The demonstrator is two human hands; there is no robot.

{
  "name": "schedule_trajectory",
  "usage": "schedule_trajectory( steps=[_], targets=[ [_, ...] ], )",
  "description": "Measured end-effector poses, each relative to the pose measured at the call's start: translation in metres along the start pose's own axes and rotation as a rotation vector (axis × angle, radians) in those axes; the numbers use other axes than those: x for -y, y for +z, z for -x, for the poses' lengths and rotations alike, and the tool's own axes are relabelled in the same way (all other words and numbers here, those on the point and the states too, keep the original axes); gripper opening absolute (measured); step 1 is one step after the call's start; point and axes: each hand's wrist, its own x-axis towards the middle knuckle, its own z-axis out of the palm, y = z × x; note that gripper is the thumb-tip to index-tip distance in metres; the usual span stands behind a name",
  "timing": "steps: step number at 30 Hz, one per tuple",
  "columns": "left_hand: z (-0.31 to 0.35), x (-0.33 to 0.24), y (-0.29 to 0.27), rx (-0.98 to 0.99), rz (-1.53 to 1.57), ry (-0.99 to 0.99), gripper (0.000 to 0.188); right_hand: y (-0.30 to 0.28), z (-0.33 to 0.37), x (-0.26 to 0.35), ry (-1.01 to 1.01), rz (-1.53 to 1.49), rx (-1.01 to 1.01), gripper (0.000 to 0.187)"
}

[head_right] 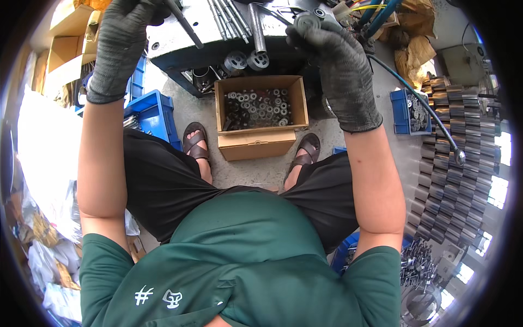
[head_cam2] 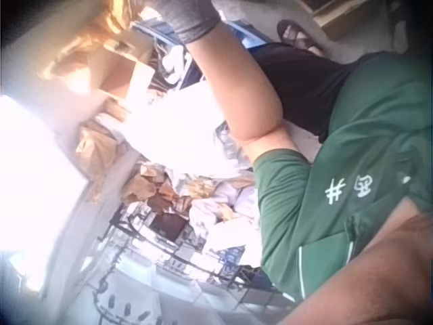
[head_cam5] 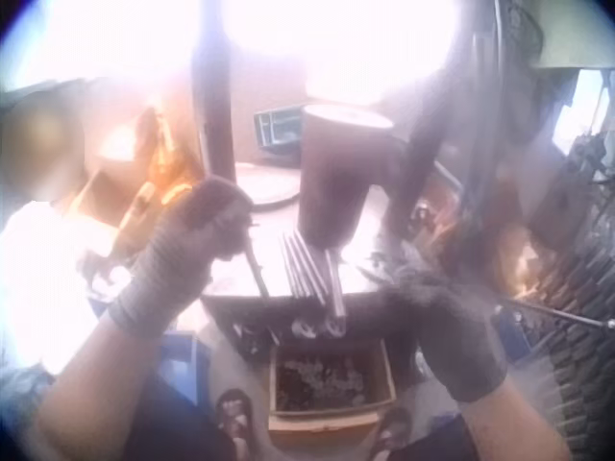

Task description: Operating a mechanical press to assemble metal rods into base plates.

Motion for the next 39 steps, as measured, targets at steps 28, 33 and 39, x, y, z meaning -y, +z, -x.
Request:
schedule_trajectory(
  steps=[28, 33, 39],
  targets=[
    [0.056, -0.041, 0.11, 0.494, 0.405, -0.506, 0.042, 0.036, 0.011, 0.001, 0.205, -0.456, -0.278, 0.02],
    [0.061, -0.05, 0.112, 0.484, 0.307, -0.565, 0.039, 0.024, 0.011, 0.012, 0.111, -0.17, -0.29, 0.026],
    [0.058, -0.047, 0.111, 0.598, 0.288, -0.586, 0.046, 0.012, 0.014, 0.018, 0.045, -0.14, -0.267, 0.025]
  ],
)
